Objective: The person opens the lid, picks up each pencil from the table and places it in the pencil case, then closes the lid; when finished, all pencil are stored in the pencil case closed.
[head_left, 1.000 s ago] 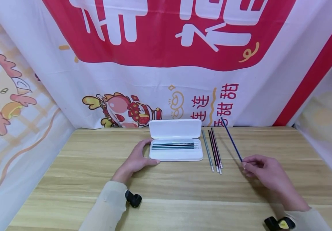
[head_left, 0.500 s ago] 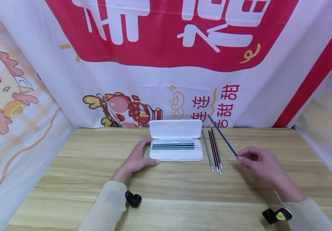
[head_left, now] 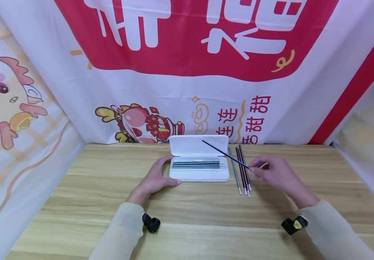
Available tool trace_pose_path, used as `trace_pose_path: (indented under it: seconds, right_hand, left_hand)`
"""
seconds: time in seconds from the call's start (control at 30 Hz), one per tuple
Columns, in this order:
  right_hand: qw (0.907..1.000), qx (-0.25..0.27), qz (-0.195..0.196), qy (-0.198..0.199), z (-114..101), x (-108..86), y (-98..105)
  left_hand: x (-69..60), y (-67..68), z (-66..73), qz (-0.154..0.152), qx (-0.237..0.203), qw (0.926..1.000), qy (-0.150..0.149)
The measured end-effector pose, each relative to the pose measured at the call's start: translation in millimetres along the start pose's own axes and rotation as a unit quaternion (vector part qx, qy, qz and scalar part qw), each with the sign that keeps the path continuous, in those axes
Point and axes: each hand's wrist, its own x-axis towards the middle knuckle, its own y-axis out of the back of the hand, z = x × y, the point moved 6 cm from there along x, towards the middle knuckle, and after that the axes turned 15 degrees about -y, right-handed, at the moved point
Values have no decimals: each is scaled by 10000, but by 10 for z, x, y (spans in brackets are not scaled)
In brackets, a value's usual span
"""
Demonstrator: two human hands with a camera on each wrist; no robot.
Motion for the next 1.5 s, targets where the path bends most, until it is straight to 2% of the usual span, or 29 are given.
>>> trace_pose_path:
  seconds: [0.3,0.57,1.0,1.23,1.5]
  right_hand:
    - [9996,-185,-156,137,-137,185,-120]
    - [9980,-487,1,396,-215,338,-188]
    - [9942,-951,254,443,-217,434,-181]
    - [9879,-1253,337,856,-296,446,-193]
    - [9869,-1444,227,679,-338,506,-233]
  left_hand:
    - [8,-6,6,-14,52,10000,-5]
    - [-6,-7,-7,-29,43,10000,26]
    - [-9,-5,0,-61,21,10000,-55]
    - [-10,-4,-5,-46,-10,10000,-41]
    - [-8,-3,-15,-38,-17,10000,-68]
